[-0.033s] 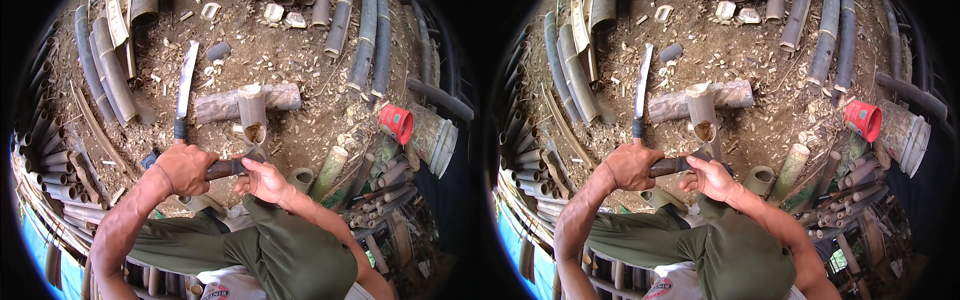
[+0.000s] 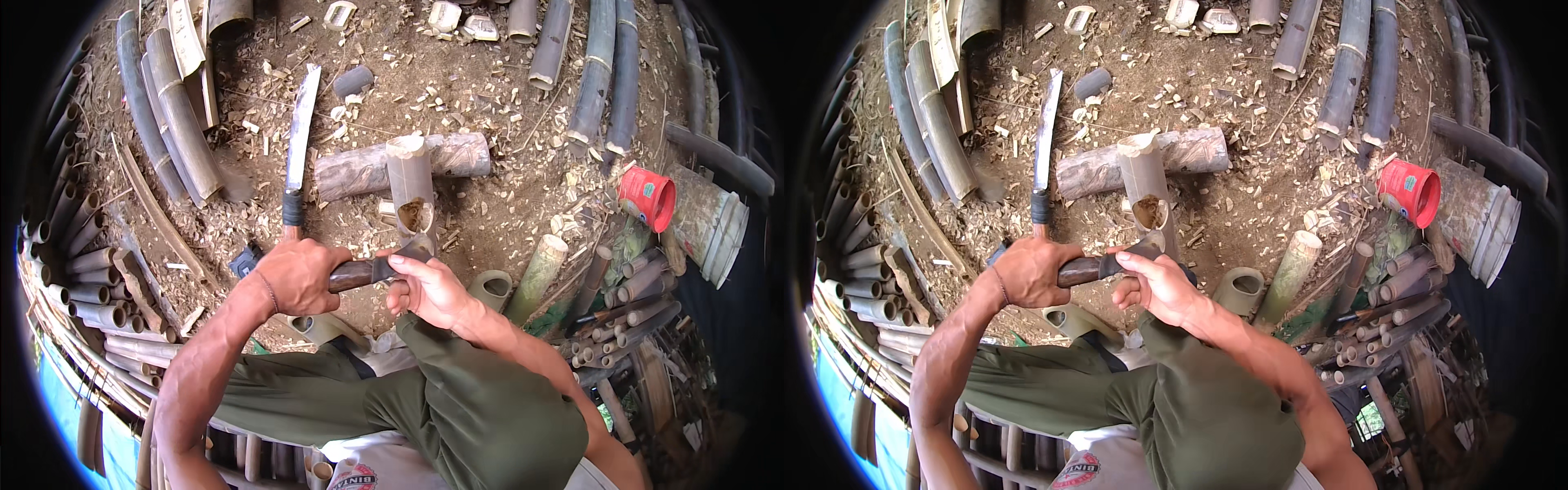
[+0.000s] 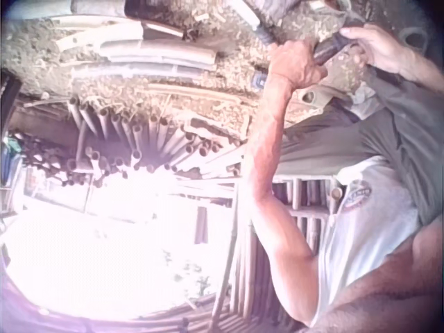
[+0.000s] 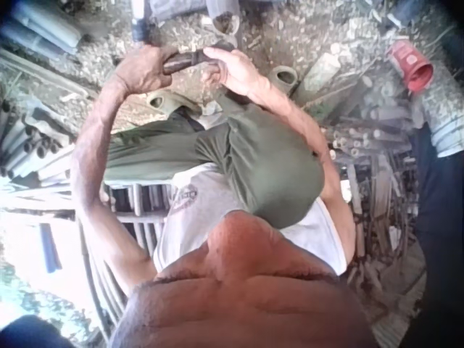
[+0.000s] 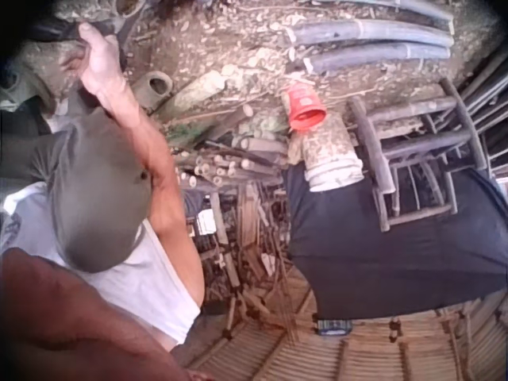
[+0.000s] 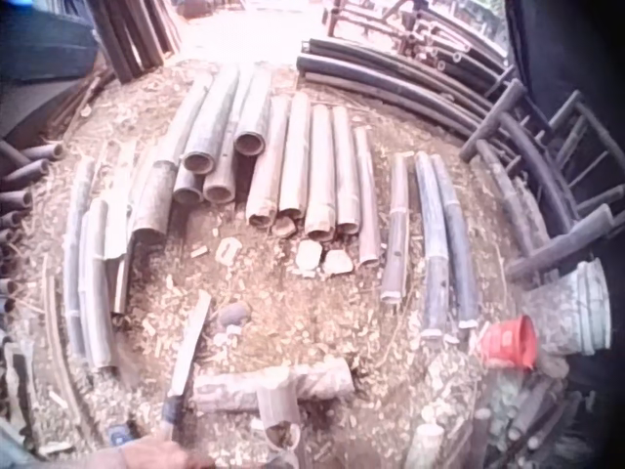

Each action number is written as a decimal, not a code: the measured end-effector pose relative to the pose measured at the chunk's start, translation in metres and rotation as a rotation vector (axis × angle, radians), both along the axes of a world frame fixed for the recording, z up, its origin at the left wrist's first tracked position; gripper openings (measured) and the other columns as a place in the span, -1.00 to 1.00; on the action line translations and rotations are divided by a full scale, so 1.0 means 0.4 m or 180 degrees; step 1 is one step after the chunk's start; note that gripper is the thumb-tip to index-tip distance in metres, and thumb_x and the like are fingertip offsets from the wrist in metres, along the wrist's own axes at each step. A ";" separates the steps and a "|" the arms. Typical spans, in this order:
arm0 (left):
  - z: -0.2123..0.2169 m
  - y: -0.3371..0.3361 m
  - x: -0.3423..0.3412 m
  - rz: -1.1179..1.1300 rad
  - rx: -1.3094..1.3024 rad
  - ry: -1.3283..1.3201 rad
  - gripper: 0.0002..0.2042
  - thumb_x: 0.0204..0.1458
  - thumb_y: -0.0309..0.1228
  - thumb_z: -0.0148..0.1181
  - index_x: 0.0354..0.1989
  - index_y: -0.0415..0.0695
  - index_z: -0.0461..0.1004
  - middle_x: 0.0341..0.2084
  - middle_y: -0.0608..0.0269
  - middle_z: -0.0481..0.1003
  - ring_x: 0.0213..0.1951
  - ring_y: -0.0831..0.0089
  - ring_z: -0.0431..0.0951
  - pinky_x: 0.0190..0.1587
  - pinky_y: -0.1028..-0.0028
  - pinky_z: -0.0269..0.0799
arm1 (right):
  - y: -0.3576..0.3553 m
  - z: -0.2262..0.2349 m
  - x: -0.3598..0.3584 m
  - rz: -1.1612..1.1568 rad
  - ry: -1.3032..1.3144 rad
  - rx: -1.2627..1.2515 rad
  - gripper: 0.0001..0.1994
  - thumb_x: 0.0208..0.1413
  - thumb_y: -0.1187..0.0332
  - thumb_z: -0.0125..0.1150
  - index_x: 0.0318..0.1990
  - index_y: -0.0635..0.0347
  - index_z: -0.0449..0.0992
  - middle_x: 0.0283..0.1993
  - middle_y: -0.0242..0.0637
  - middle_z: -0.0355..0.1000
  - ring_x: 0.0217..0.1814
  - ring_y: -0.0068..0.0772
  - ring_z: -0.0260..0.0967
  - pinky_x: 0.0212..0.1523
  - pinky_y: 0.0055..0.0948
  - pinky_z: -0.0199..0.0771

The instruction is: The person carves and shapes a bamboo section using a curved hand tool, then fits it together with other bamboo pieces on the ground.

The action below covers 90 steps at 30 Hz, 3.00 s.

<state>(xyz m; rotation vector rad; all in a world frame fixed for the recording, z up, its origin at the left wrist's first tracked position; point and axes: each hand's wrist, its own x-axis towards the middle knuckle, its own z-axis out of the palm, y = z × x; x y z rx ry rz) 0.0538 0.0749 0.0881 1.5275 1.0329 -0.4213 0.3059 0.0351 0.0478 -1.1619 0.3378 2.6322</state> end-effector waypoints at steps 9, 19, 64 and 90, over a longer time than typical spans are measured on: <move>-0.098 -0.296 0.203 0.2383 -0.0776 -0.0121 -0.58 -0.18 -0.27 0.24 -0.10 -0.16 0.44 -0.41 -0.16 0.55 -0.31 -0.12 0.58 -0.20 0.08 0.47 | -0.002 0.003 0.013 0.1385 -0.1748 0.1325 -0.72 0.30 0.25 0.11 -0.09 0.37 0.46 -0.29 -0.19 0.55 -0.59 -0.51 0.45 -0.60 -0.58 0.45; -0.062 -0.301 0.414 0.3160 -0.0396 -0.0099 -0.43 -0.09 -0.31 0.25 0.09 -0.32 0.23 -0.23 -0.30 0.52 -0.26 -0.23 0.58 -0.15 0.07 0.52 | 0.009 -0.017 0.042 0.2137 -0.2669 0.2636 -0.71 0.30 0.18 0.02 -0.24 0.26 0.50 -0.46 -0.29 0.57 -0.50 -0.44 0.49 -0.41 -0.39 0.46; -0.090 -0.309 0.469 0.3455 -0.0455 -0.0548 -0.44 -0.08 -0.32 0.28 0.02 -0.37 0.22 -0.34 -0.35 0.53 -0.21 -0.26 0.56 -0.16 0.07 0.48 | 0.011 -0.028 0.107 0.2321 -0.2591 0.3382 -0.80 0.23 0.34 -0.02 -0.22 0.31 0.44 -0.50 -0.20 0.47 -0.44 -0.26 0.49 -0.32 -0.26 0.46; -0.103 -0.108 0.481 0.5895 -0.2590 -0.1267 -0.66 0.24 -0.30 -0.09 -0.12 -0.31 0.53 -0.68 0.32 0.35 -0.64 0.49 0.33 -0.53 0.46 0.33 | 0.257 0.075 0.155 0.5112 -0.1010 0.3862 -0.54 0.02 0.35 0.12 0.15 0.03 0.37 -0.28 -0.05 0.57 -0.27 0.08 0.54 -0.22 -0.11 0.56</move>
